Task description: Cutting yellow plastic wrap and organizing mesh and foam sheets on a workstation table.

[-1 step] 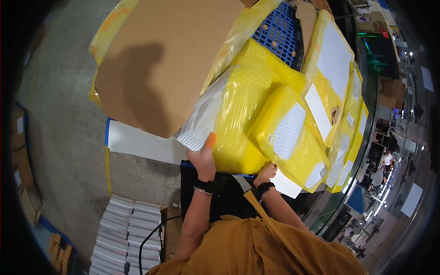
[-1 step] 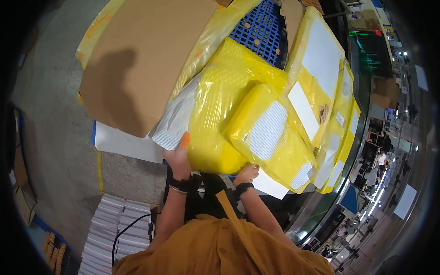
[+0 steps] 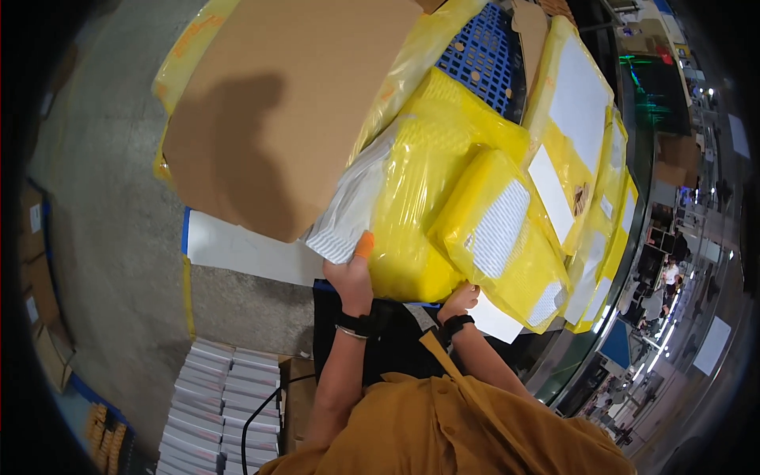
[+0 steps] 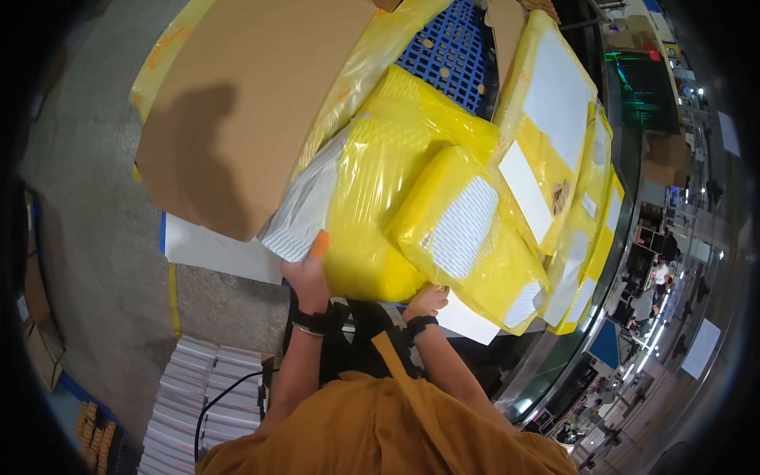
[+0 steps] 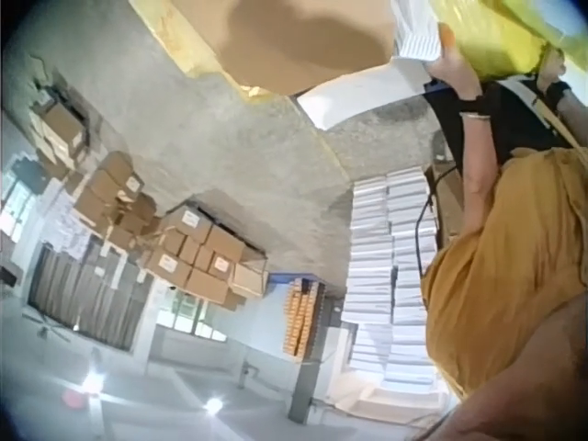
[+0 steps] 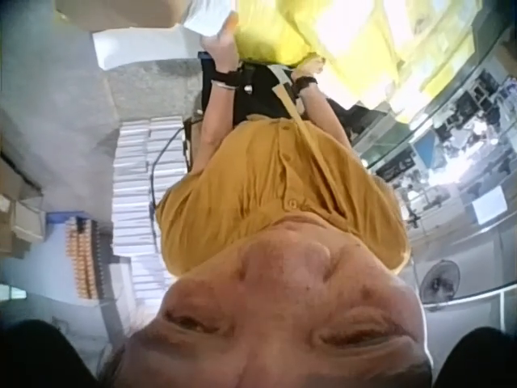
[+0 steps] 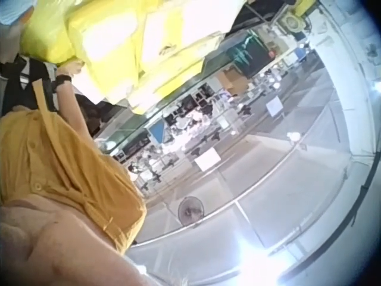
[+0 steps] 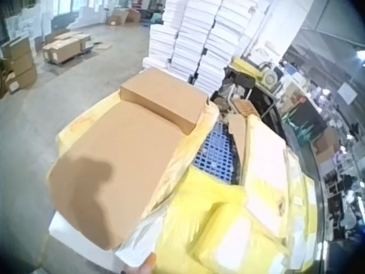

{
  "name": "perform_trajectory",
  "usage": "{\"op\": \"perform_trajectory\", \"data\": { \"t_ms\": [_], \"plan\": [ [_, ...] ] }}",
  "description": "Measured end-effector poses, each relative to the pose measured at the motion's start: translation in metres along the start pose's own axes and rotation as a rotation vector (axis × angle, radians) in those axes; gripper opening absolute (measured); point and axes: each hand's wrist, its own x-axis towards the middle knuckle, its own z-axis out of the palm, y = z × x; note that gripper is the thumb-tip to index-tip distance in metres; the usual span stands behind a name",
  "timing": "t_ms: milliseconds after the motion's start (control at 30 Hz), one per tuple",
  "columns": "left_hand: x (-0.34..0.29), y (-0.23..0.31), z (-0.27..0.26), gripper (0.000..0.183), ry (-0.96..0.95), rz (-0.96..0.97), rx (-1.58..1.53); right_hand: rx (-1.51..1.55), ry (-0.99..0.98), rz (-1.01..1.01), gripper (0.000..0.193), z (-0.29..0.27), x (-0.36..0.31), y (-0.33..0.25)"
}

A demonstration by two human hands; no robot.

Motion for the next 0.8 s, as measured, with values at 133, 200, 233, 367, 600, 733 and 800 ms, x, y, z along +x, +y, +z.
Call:
{"op": "perform_trajectory", "data": {
  "t_ms": [133,200,233,367,600,733,800],
  "plan": [
    [0.006,0.024,0.011,0.027,-0.041,0.024,0.090,-0.297,0.110,-0.067,0.074,-0.005,0.008,0.021],
    [0.012,0.033,0.017,0.021,-0.029,0.052,0.115,-0.127,0.117,-0.064,0.076,-0.004,0.013,0.026],
    [0.016,0.035,0.017,0.022,-0.027,0.087,0.148,-0.132,0.121,-0.054,0.076,-0.002,0.012,0.027],
    [0.025,0.047,0.022,0.024,-0.057,0.106,0.233,0.056,0.104,-0.005,0.085,0.000,0.011,0.028],
    [0.038,0.050,0.033,0.019,-0.283,0.229,0.305,-0.097,0.211,-0.208,0.069,-0.030,0.079,0.103],
    [0.031,0.071,0.026,0.018,-0.236,0.402,0.624,0.108,-0.018,0.000,0.070,-0.007,0.049,0.089],
    [0.018,0.076,0.030,0.019,-0.256,0.642,0.879,-0.063,-0.013,0.017,0.073,-0.004,0.041,0.073]
  ]
}}
